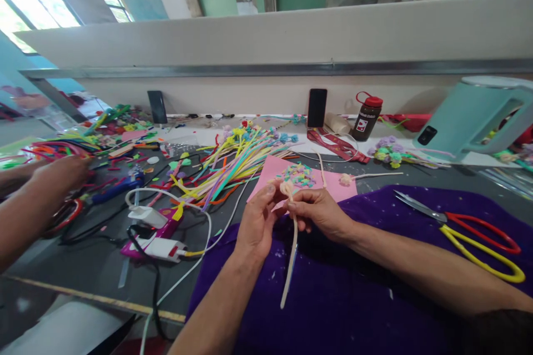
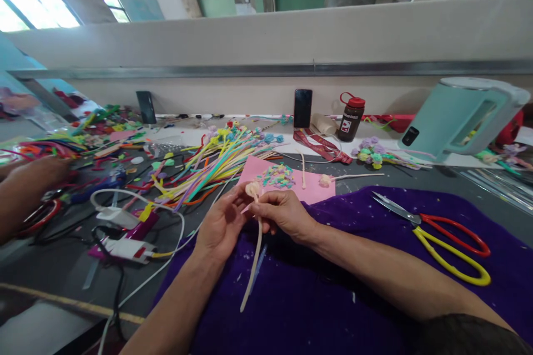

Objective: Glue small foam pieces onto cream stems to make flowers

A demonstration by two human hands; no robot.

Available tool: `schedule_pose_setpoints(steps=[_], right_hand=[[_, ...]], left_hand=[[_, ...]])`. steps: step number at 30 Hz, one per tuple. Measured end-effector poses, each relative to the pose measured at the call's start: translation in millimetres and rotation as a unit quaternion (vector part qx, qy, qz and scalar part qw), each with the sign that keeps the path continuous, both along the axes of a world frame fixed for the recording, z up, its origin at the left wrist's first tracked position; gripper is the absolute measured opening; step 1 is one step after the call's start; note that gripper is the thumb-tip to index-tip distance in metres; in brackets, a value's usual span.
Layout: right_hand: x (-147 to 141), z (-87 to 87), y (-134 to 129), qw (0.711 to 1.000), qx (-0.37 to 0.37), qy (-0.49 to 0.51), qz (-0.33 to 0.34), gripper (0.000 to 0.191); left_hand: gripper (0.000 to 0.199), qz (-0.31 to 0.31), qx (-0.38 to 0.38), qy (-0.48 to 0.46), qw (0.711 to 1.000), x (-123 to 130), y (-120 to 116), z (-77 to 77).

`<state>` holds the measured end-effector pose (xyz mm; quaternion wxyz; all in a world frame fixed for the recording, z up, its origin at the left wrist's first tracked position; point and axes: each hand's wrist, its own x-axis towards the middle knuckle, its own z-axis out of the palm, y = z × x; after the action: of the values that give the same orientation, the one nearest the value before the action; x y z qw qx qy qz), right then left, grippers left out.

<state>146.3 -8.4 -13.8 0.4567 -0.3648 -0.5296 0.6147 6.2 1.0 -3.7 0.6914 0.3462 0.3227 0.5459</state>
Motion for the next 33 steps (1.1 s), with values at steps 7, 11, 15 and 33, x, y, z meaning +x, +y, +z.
schedule_pose_setpoints(steps=[7, 11, 15, 33], right_hand=[[3.3, -1.2, -1.2, 0.997, -0.014, 0.045, 0.053, 0.027], [4.3, -3.2, -1.2, 0.995, -0.031, 0.062, 0.071, 0.029], [4.5, -4.7, -0.2, 0.993, -0.038, 0.068, 0.084, 0.029], [5.3, -2.3, -2.1, 1.000, -0.016, 0.012, -0.013, 0.027]], left_hand=[[0.033, -0.087, 0.021, 0.008, 0.996, -1.3, -4.9, 9.1], [0.027, -0.092, 0.031, 0.029, 0.995, 0.3, -6.5, 10.2], [0.028, -0.105, 0.013, 0.023, 0.994, 0.8, -6.5, 9.8], [0.026, -0.085, 0.006, 0.043, 0.995, 4.9, -6.8, 4.3]])
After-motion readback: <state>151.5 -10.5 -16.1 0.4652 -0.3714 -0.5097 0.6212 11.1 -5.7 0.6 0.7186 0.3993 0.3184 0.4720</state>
